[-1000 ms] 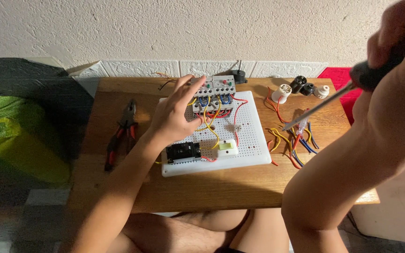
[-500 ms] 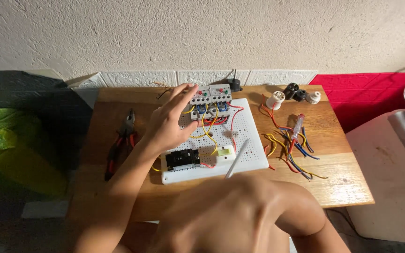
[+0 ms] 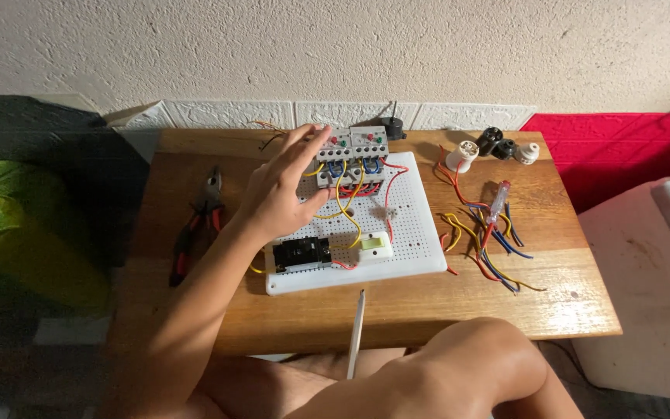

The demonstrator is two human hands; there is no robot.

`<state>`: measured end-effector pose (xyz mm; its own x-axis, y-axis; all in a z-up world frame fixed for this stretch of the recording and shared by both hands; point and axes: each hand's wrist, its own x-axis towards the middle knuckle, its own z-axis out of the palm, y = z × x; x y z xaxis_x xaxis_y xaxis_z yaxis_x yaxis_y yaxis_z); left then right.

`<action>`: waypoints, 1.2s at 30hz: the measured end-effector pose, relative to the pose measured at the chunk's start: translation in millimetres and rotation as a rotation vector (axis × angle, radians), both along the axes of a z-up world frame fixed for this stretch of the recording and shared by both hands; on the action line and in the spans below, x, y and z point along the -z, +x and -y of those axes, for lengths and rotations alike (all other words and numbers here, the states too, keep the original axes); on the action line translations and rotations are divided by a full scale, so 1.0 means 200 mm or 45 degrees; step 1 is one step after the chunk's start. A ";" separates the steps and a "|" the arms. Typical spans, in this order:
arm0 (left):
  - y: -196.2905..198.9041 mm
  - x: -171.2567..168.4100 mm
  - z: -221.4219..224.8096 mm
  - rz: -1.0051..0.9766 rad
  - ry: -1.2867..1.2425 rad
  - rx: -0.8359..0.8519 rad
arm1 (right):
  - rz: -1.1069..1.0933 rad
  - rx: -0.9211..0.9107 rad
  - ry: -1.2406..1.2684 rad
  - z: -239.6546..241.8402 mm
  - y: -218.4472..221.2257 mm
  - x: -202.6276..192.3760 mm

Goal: Assembling and wiring electrical components for a light fixture on a workbench using a screwdriver and pliers.

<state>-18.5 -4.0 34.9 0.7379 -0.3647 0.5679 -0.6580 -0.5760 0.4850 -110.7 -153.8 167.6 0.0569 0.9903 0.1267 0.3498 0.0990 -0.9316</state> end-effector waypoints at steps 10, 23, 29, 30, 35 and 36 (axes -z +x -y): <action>-0.01 -0.02 0.01 -0.001 -0.009 0.021 | -0.248 -0.036 0.091 -0.02 -0.16 0.00; 0.35 0.09 -0.25 -0.638 -0.477 -0.079 | -0.770 0.891 0.527 -0.09 -0.13 -0.02; -0.02 -0.07 -0.20 0.199 -0.372 0.017 | -0.918 1.203 0.669 -0.08 -0.07 0.16; -0.01 -0.05 -0.20 0.201 -0.380 0.015 | -0.913 1.204 0.662 0.00 -0.12 0.17; 0.01 0.00 -0.20 0.417 -0.219 -0.073 | -0.661 1.743 0.357 0.51 -0.32 0.32; 0.00 0.00 -0.20 0.413 -0.224 -0.067 | -0.660 1.751 0.353 0.58 -0.35 0.30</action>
